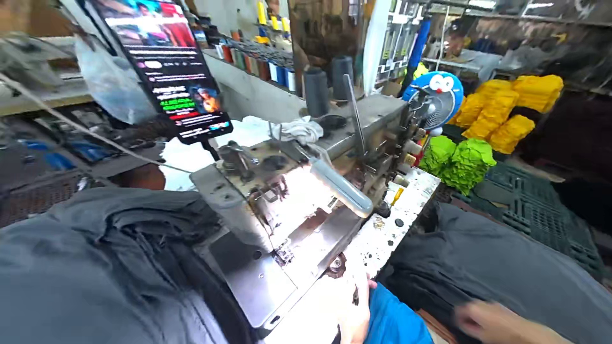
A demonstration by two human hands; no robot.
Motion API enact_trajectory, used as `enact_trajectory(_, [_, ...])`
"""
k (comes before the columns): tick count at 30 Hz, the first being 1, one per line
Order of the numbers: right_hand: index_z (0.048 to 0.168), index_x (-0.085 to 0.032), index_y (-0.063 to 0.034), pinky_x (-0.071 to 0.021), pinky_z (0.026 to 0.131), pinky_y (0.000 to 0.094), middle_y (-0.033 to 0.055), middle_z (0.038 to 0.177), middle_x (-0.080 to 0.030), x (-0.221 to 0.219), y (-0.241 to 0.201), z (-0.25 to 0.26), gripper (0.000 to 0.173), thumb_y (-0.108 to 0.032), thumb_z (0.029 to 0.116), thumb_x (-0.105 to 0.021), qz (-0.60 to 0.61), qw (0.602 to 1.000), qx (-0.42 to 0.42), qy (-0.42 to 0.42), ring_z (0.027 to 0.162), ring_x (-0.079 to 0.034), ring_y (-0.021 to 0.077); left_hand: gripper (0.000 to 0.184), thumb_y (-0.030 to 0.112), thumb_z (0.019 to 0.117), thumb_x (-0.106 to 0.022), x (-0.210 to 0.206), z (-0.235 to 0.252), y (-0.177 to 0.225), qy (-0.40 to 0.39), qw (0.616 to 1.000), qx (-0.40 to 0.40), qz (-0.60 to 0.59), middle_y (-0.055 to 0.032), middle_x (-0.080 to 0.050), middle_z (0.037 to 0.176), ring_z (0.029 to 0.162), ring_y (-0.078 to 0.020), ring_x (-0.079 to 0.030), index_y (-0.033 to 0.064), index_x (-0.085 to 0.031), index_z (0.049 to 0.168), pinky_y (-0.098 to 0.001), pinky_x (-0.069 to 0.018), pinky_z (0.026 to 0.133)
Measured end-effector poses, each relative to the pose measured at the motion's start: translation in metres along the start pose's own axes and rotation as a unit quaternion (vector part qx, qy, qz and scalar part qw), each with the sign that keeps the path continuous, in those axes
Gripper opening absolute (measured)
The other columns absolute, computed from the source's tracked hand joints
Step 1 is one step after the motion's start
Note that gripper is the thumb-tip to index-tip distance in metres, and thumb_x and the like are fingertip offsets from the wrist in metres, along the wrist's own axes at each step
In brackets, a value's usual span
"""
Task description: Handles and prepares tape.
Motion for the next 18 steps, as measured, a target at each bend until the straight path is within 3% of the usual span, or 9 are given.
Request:
enact_trajectory(1, [0.108,-0.073,-0.0002,-0.0555,0.073,0.0629,0.0221,0.094,-0.072,0.016,-0.02,0.034,0.026,-0.022,0.0992,-0.063,0.014,0.985,0.115,0.127,0.083,-0.071,0.0403,0.027,0.01,0.1003,-0.05,-0.001,-0.005,0.007,-0.003,1.0,0.02,-0.018,-0.0029,-0.076,0.084,0.08,-0.0055,-0.072,-0.0059,-0.07,0.091,-0.0236,-0.0597,0.081])
enact_trajectory(2, [0.111,-0.074,-0.005,-0.0591,0.067,0.0478,0.0143,0.095,-0.073,0.033,-0.05,0.058,0.027,-0.027,0.0975,-0.065,0.039,0.943,0.224,0.244,0.077,-0.071,0.0266,0.026,0.007,0.0988,-0.05,-0.001,-0.011,0.016,-0.005,0.999,0.043,-0.03,-0.0025,-0.076,0.081,0.078,-0.0041,-0.072,-0.0075,-0.07,0.089,-0.0223,-0.0591,0.079])
enact_trajectory(3, [0.115,-0.074,-0.008,-0.0584,0.068,0.0325,0.0101,0.102,-0.071,0.046,-0.081,0.074,0.03,-0.031,0.0974,-0.066,0.072,0.895,0.313,0.309,0.08,-0.068,0.0151,0.026,0.006,0.0983,-0.05,-0.002,-0.016,0.026,-0.003,0.998,0.055,-0.029,-0.0001,-0.074,0.078,0.074,-0.001,-0.07,-0.0067,-0.07,0.087,-0.0192,-0.0581,0.076])
enact_trajectory(4, [0.12,-0.072,-0.0086,-0.057,0.077,0.0235,0.0103,0.113,-0.069,0.055,-0.108,0.083,0.033,-0.032,0.0978,-0.067,0.102,0.859,0.386,0.32,0.093,-0.066,0.0097,0.026,0.006,0.0991,-0.051,-0.002,-0.022,0.033,0.001,0.998,0.055,-0.018,0.0021,-0.072,0.074,0.071,0.0016,-0.067,-0.005,-0.07,0.085,-0.0169,-0.0571,0.072])
enact_trajectory(5, [0.124,-0.071,-0.0082,-0.055,0.09,0.0224,0.0124,0.122,-0.066,0.059,-0.128,0.09,0.037,-0.034,0.0978,-0.069,0.119,0.836,0.442,0.303,0.107,-0.064,0.011,0.027,0.008,0.1005,-0.052,0.0,-0.028,0.04,0.005,0.999,0.047,0.012,0.0031,-0.069,0.07,0.068,0.0033,-0.065,-0.0037,-0.069,0.083,-0.0161,-0.0559,0.069])
enact_trajectory(7, [0.124,-0.073,-0.0077,-0.0515,0.098,0.0281,0.0154,0.125,-0.067,0.054,-0.146,0.101,0.039,-0.035,0.0964,-0.069,0.124,0.822,0.487,0.267,0.116,-0.062,0.0183,0.024,0.008,0.0978,-0.055,0.004,-0.037,0.05,0.029,0.993,0.03,0.108,0.0013,-0.066,0.067,0.065,0.0025,-0.063,-0.003,-0.069,0.082,-0.0171,-0.0554,0.067])
enact_trajectory(10, [0.114,-0.077,-0.0029,-0.0525,0.098,0.0244,0.015,0.121,-0.069,0.047,-0.143,0.11,0.031,-0.026,0.0945,-0.071,0.192,0.824,0.48,0.231,0.114,-0.065,0.015,0.027,0.017,0.0964,-0.061,0.005,-0.045,0.059,0.092,0.965,0.011,0.245,-0.0016,-0.065,0.065,0.063,-0.0018,-0.062,0.0003,-0.073,0.08,-0.0212,-0.0547,0.064])
enact_trajectory(12, [0.115,-0.076,-0.0006,-0.051,0.099,0.0197,0.0143,0.123,-0.069,0.042,-0.133,0.108,0.03,-0.022,0.095,-0.071,0.246,0.812,0.485,0.211,0.115,-0.064,0.0101,0.031,0.025,0.0981,-0.061,0.001,-0.052,0.064,0.114,0.944,-0.008,0.309,-0.0016,-0.066,0.066,0.064,-0.0036,-0.063,0.0025,-0.073,0.08,-0.0228,-0.0549,0.066])
enact_trajectory(18, [0.098,-0.077,0.0019,-0.0542,0.093,0.0173,0.0119,0.11,-0.073,0.032,-0.099,0.102,0.014,-0.009,0.0953,-0.068,0.354,0.74,0.508,0.262,0.105,-0.068,0.0066,0.031,0.03,0.0976,-0.063,-0.025,-0.06,0.084,0.082,0.91,-0.036,0.405,-0.0024,-0.07,0.072,0.071,-0.0078,-0.066,0.0042,-0.075,0.085,-0.0258,-0.0546,0.074])
Point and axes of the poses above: each hand's wrist, its own z-axis towards the middle knuckle, its own x-axis out of the back of the hand, y = z × x, the point moved 3 cm from there along z, towards the middle knuckle
